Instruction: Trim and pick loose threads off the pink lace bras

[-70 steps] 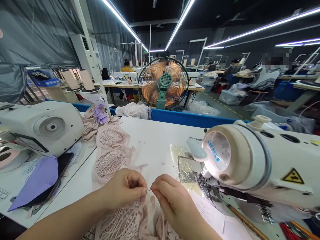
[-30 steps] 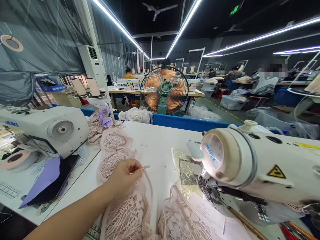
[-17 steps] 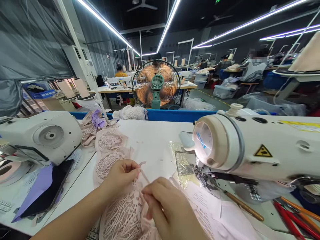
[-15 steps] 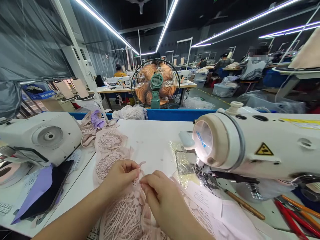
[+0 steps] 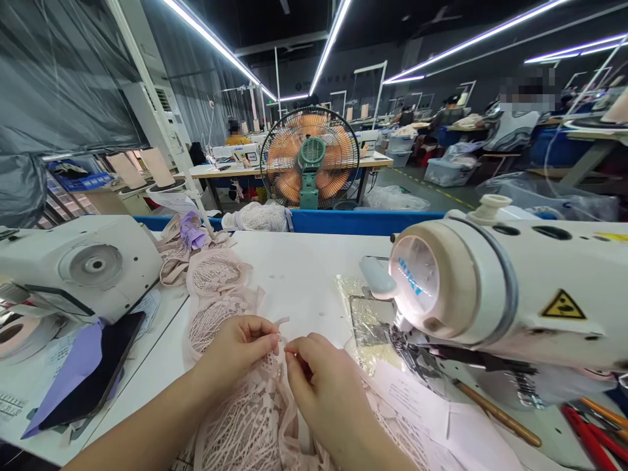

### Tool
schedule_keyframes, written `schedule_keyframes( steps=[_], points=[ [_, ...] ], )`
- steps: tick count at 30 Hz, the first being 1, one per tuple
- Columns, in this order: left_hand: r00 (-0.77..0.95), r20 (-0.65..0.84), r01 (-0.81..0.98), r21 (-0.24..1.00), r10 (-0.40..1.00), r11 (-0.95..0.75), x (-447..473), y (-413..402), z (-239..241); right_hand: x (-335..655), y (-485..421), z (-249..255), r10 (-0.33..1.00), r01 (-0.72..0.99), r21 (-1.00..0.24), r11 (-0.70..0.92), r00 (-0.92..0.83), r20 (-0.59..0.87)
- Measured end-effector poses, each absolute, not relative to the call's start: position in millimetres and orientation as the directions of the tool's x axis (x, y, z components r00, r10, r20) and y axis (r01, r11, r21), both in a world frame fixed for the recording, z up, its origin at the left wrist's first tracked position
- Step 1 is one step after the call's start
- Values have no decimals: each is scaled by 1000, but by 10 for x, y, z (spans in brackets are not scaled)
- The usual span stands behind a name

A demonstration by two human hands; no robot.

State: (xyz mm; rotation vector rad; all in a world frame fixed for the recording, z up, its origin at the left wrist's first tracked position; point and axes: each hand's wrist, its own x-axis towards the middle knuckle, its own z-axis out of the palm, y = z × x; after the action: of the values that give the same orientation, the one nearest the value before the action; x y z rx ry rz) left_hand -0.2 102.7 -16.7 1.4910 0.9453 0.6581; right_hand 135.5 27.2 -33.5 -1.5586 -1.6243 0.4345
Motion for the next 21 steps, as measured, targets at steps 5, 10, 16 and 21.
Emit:
schedule_keyframes(
  steps=[5, 10, 16, 21],
  points=[
    [500, -134, 176, 983, 856, 51, 12, 1003, -131, 1362, 276, -340, 944, 647, -746, 156, 125, 305],
    [487, -101, 155, 987, 868, 27, 26, 987, -142, 1366, 271, -336, 946, 663, -735, 141, 128, 297],
    [483, -82, 161, 987, 872, 4, 22, 986, -175, 1371, 270, -330, 941, 666, -728, 166, 114, 319],
    [478, -86, 181, 983, 874, -2, 24, 984, -151, 1371, 264, -318, 946, 667, -728, 160, 106, 305]
  ],
)
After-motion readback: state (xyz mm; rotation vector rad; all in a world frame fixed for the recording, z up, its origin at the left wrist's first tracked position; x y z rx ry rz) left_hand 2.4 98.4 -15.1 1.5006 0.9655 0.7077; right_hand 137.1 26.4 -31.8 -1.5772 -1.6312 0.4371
